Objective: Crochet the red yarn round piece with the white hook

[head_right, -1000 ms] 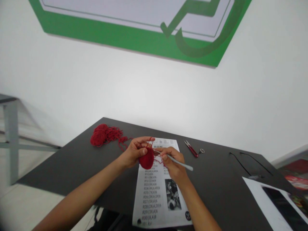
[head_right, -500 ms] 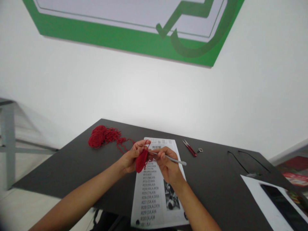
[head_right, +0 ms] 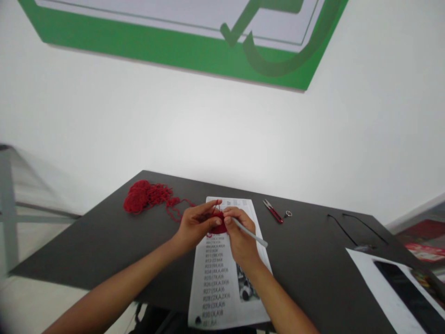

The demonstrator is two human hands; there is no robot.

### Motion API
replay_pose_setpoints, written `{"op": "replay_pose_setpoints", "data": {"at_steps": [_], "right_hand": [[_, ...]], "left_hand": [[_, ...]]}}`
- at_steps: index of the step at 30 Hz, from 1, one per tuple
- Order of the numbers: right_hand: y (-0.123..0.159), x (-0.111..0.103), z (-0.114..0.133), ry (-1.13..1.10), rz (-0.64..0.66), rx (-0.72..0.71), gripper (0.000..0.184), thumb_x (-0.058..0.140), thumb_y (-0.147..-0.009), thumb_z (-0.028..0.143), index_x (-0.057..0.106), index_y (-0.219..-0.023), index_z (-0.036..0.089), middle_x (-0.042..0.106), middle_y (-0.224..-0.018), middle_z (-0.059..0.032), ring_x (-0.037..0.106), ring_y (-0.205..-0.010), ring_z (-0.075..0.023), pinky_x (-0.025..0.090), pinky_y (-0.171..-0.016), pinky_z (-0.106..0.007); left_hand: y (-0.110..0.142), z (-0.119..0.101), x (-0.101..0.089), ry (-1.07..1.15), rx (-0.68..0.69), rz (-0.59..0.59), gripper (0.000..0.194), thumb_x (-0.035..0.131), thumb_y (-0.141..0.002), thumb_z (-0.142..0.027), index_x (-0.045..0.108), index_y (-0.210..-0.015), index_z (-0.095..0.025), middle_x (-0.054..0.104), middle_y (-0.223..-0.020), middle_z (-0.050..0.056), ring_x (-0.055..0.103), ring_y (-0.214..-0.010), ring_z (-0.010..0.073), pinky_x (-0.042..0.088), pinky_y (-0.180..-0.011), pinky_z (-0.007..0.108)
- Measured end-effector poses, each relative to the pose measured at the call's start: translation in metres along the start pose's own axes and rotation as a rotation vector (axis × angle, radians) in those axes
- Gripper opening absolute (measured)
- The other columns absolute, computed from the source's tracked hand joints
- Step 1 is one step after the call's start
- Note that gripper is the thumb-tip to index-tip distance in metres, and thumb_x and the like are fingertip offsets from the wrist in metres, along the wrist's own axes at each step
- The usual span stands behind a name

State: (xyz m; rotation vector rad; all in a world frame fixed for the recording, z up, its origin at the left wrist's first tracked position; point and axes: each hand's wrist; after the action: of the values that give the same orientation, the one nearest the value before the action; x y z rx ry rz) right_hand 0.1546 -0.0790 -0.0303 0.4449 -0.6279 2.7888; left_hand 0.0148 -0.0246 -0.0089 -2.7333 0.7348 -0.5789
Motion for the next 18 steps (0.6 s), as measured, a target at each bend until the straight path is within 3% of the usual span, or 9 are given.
{"op": "replay_pose_setpoints", "data": {"at_steps": [5,9,15,18], "right_hand": [[-0.001,-0.002,-0.004,0.013,-0.074,-0.007,0.026,0.084,-0.077,0.041,0.070,-0.087,0.022,0.070,-0.105,-0.0052,0.067,-0.096,-0.0193,0.058,-0.083,-0.033],[-0.001,0.000,-0.001,-0.055,-0.082,0.010,0.028,0.087,-0.074,0.041,0.069,-0.084,0.022,0.069,-0.102,-0.0041,0.067,-0.089,-0.0176,0.058,-0.076,-0.030],[0.000,-0.001,-0.001,-0.021,-0.022,-0.020,0.024,0.087,-0.075,0.038,0.070,-0.084,0.024,0.069,-0.102,-0.0023,0.067,-0.092,-0.0174,0.056,-0.081,-0.032],[-0.001,-0.003,-0.001,-0.004,-0.008,-0.021,0.023,0.085,-0.077,0.042,0.071,-0.085,0.025,0.068,-0.102,-0.0022,0.067,-0.094,-0.0179,0.056,-0.082,-0.032]], "left_hand": [[0.000,0.000,0.002,0.079,0.038,0.001,0.048,0.085,-0.076,-0.030,0.075,-0.121,-0.018,0.069,-0.076,0.001,0.058,-0.065,0.0093,0.047,-0.060,0.021],[-0.002,-0.002,0.000,0.112,0.073,-0.009,0.044,0.087,-0.073,-0.027,0.078,-0.115,-0.018,0.064,-0.073,0.001,0.054,-0.065,0.0086,0.043,-0.058,0.020],[-0.001,0.005,0.000,0.362,-0.096,0.049,0.052,0.091,-0.069,-0.033,0.076,-0.119,-0.022,0.069,-0.081,0.003,0.058,-0.064,0.0086,0.044,-0.059,0.020],[-0.001,0.008,0.000,0.388,-0.092,0.076,0.057,0.091,-0.070,-0.030,0.074,-0.124,-0.023,0.071,-0.083,0.003,0.062,-0.068,0.0099,0.047,-0.063,0.021]]}}
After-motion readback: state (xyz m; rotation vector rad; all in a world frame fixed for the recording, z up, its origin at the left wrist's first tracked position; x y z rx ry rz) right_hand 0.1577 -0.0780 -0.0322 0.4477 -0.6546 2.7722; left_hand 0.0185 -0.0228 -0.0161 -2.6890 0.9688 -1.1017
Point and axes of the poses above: each hand's wrist, its own y-axis away from the middle knuckle, its own x-axis out of the palm, z = x × y
